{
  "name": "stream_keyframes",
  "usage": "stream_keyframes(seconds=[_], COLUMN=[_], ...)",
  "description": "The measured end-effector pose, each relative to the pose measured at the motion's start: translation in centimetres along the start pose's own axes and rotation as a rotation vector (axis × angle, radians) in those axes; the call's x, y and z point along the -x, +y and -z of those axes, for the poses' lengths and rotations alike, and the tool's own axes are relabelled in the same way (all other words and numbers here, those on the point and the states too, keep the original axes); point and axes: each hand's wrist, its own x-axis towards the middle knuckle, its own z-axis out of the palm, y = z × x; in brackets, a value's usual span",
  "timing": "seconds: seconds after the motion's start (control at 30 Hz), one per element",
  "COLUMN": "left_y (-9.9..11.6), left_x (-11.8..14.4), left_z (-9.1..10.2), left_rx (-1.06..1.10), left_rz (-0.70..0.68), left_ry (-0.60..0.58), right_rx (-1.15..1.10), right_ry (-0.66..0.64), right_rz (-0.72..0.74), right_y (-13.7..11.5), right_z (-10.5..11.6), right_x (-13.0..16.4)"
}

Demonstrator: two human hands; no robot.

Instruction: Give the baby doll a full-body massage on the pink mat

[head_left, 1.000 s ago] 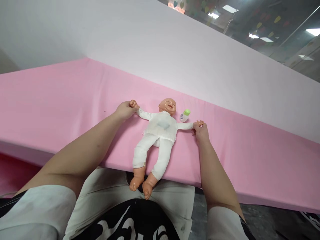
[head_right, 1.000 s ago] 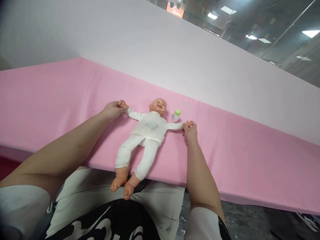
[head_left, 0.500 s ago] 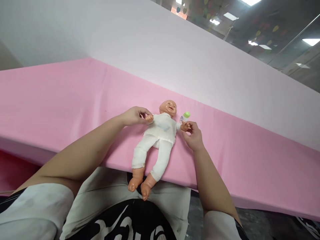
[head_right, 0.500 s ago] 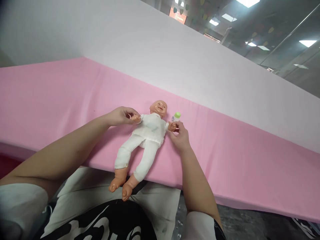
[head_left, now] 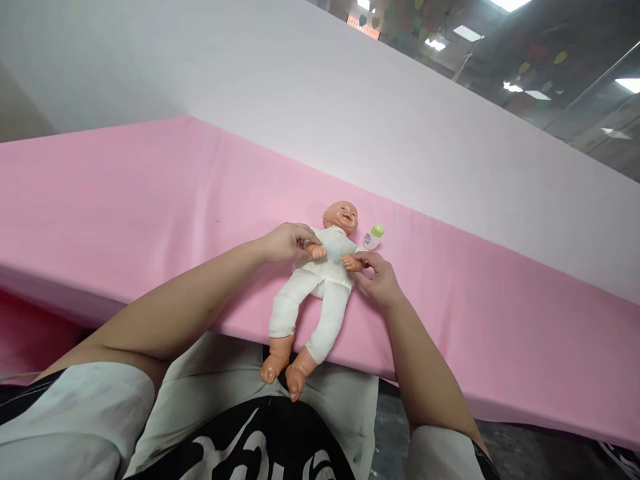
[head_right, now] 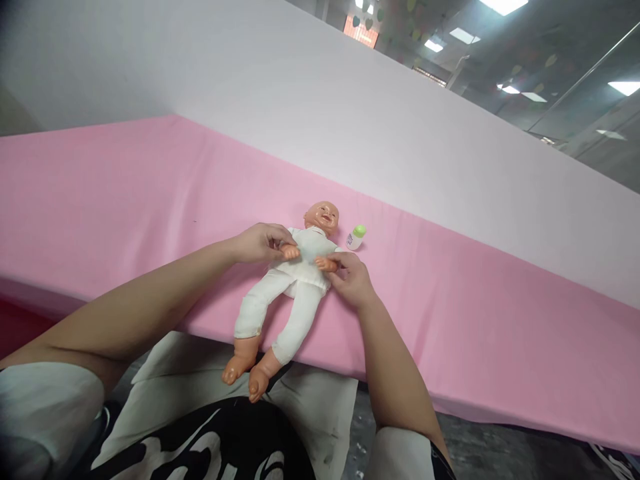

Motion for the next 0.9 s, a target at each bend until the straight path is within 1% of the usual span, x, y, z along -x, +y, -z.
stream_keyframes(seconds=[0.1, 0.17, 0.23, 0.3, 0.37, 0.4, 0.47, 0.5, 0.57, 0.67, 0.77, 0.83, 0.9], left_y=[-1.0, -2.1, -3.4, -4.8, -6.0, -6.5, -7.0, -7.0, -6.5, -5.0, -3.1, -1.9, -0.8], left_x=[-0.3, -0.5, -0.8, -1.0, -1.2, -1.2, -1.2, -1.1, -0.9, -0.6, -0.2, 0.1, 0.3], left_z=[0.8, 1.6, 2.3, 3.0, 3.5, 3.7, 4.0, 4.0, 3.9, 3.4, 2.7, 2.2, 1.8], left_rx=[0.088, 0.144, 0.187, 0.262, 0.375, 0.430, 0.493, 0.499, 0.478, 0.435, 0.408, 0.314, 0.163], left_rz=[0.101, 0.156, 0.241, 0.370, 0.483, 0.515, 0.515, 0.491, 0.419, 0.279, 0.165, 0.103, 0.018], left_ry=[0.205, 0.342, 0.456, 0.533, 0.564, 0.564, 0.548, 0.529, 0.476, 0.366, 0.225, 0.127, 0.040], right_rx=[-0.186, -0.288, -0.323, -0.296, -0.250, -0.228, -0.200, -0.200, -0.224, -0.248, -0.186, -0.070, 0.060], right_ry=[0.184, 0.343, 0.424, 0.457, 0.462, 0.451, 0.424, 0.417, 0.422, 0.433, 0.419, 0.280, 0.146], right_rz=[-0.166, -0.249, -0.354, -0.551, -0.739, -0.806, -0.863, -0.856, -0.780, -0.558, -0.293, -0.126, 0.022], right_y=[2.2, 4.2, 6.6, 8.8, 10.5, 11.1, 11.7, 11.6, 10.8, 8.0, 4.3, 1.9, 0.0], right_z=[0.9, 1.8, 2.6, 3.1, 3.3, 3.4, 3.3, 3.2, 3.2, 3.0, 2.4, 1.6, 0.7], right_x=[0.0, 0.0, 0.2, 0.3, 0.5, 0.6, 0.6, 0.6, 0.5, 0.3, 0.2, 0.2, 0.3])
